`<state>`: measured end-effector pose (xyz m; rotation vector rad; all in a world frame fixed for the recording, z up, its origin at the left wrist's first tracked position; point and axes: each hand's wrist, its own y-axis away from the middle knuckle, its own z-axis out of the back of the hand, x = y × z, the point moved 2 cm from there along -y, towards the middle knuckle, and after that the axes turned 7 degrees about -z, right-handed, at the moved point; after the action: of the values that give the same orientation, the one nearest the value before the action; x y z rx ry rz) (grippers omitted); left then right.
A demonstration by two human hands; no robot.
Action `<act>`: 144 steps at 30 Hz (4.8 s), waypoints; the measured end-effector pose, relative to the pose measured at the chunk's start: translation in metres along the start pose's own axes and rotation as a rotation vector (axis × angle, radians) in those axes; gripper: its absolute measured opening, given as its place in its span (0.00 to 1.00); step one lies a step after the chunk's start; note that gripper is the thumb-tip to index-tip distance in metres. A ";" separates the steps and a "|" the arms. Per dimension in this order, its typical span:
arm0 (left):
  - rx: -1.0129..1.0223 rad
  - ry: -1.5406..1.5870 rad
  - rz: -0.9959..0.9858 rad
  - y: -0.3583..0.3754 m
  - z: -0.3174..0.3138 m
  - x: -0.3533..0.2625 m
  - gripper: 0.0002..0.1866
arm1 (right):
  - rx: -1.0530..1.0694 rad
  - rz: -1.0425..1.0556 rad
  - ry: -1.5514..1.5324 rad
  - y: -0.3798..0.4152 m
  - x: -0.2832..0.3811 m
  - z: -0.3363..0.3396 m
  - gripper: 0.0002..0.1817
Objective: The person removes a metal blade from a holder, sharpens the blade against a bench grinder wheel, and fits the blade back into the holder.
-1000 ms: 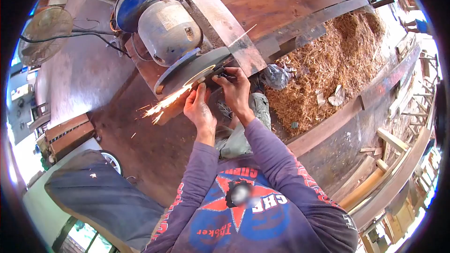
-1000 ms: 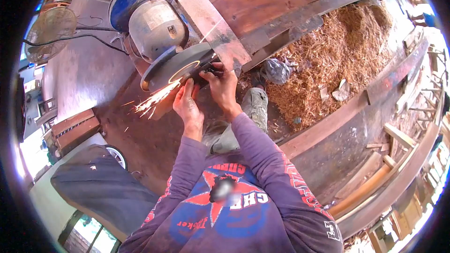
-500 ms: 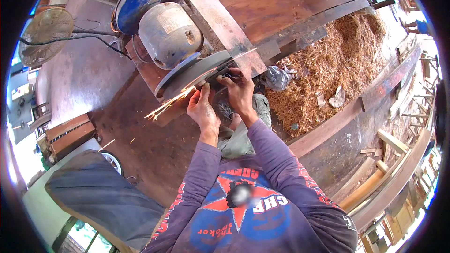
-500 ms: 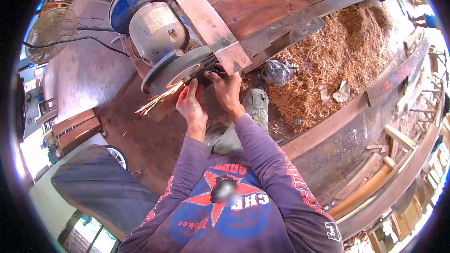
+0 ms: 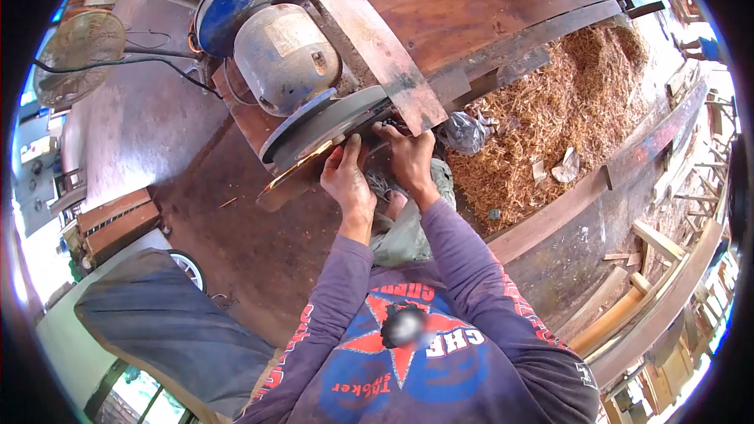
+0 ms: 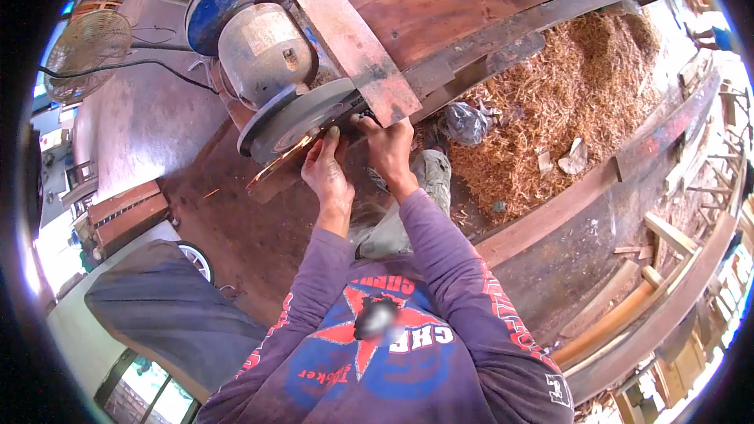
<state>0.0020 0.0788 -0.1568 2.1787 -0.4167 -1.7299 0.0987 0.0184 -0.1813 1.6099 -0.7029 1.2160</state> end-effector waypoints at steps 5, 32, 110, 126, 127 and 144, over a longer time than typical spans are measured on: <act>0.070 0.046 0.082 0.012 -0.011 0.004 0.10 | -0.045 -0.067 -0.036 0.003 0.021 0.019 0.20; 0.615 -0.089 -0.605 0.125 0.065 -0.120 0.29 | 0.116 0.667 0.039 0.133 0.066 0.059 0.26; 0.069 0.414 0.253 0.033 0.040 -0.097 0.07 | 0.058 0.252 0.129 0.074 0.081 -0.029 0.16; 0.041 0.404 0.329 0.034 0.031 -0.112 0.11 | 0.046 0.290 0.023 0.068 0.082 -0.033 0.16; 0.047 0.409 0.323 0.033 0.032 -0.110 0.11 | 0.049 0.307 0.041 0.068 0.081 -0.033 0.16; 0.055 0.339 0.316 0.035 0.014 -0.103 0.10 | 0.054 0.266 -0.041 0.054 0.080 -0.020 0.16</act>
<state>-0.0355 0.0899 -0.0542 2.2419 -0.6808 -1.1727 0.0712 0.0250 -0.0865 1.6260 -0.9413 1.4051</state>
